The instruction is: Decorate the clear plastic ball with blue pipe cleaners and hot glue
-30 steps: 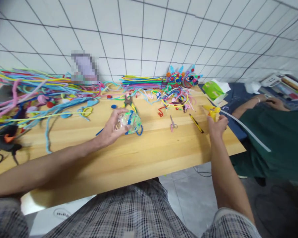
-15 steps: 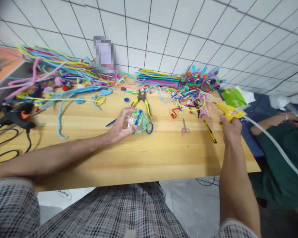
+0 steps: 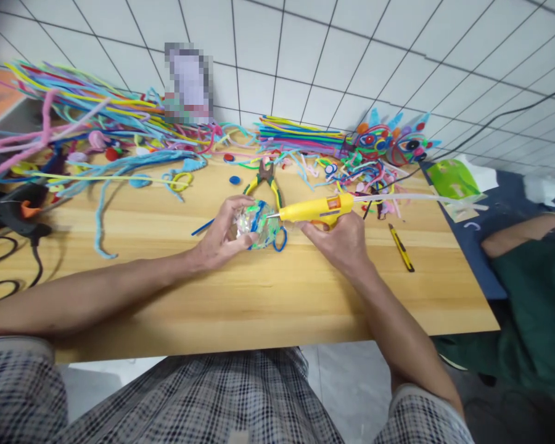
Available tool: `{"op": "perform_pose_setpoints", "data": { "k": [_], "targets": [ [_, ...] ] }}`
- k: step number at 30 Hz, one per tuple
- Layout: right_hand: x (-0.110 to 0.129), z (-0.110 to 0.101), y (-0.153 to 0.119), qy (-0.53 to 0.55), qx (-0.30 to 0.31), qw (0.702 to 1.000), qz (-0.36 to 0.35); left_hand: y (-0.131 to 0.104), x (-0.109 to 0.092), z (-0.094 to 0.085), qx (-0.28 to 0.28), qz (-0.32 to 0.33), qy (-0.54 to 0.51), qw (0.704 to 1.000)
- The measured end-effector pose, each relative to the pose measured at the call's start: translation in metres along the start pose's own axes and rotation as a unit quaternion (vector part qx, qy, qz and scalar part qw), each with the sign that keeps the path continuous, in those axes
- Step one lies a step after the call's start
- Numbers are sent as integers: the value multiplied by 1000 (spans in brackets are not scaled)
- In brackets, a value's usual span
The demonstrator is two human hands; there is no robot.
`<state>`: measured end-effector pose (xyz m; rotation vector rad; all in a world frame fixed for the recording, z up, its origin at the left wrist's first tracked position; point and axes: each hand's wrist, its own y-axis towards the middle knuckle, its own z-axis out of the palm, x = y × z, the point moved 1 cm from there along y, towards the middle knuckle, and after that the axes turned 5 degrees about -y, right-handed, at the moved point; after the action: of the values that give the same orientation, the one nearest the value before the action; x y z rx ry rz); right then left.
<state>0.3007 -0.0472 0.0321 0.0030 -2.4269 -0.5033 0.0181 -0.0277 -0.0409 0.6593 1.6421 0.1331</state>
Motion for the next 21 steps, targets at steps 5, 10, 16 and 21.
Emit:
{"op": "perform_pose_setpoints", "data": {
  "k": [5, 10, 16, 21],
  "targets": [
    [-1, 10, 0, -30, 8, 999, -24, 0, -3, 0, 8, 27, 15, 999],
    [-7, 16, -5, -70, 12, 997, -22, -2, 2, 1, 8, 77, 46, 996],
    [-12, 18, -9, -103, -1, 994, -28, -3, 6, 1, 6, 114, 74, 991],
    [-13, 22, -12, -91, 5, 995, -42, -3, 4, 0, 9, 121, 73, 990]
  ]
}}
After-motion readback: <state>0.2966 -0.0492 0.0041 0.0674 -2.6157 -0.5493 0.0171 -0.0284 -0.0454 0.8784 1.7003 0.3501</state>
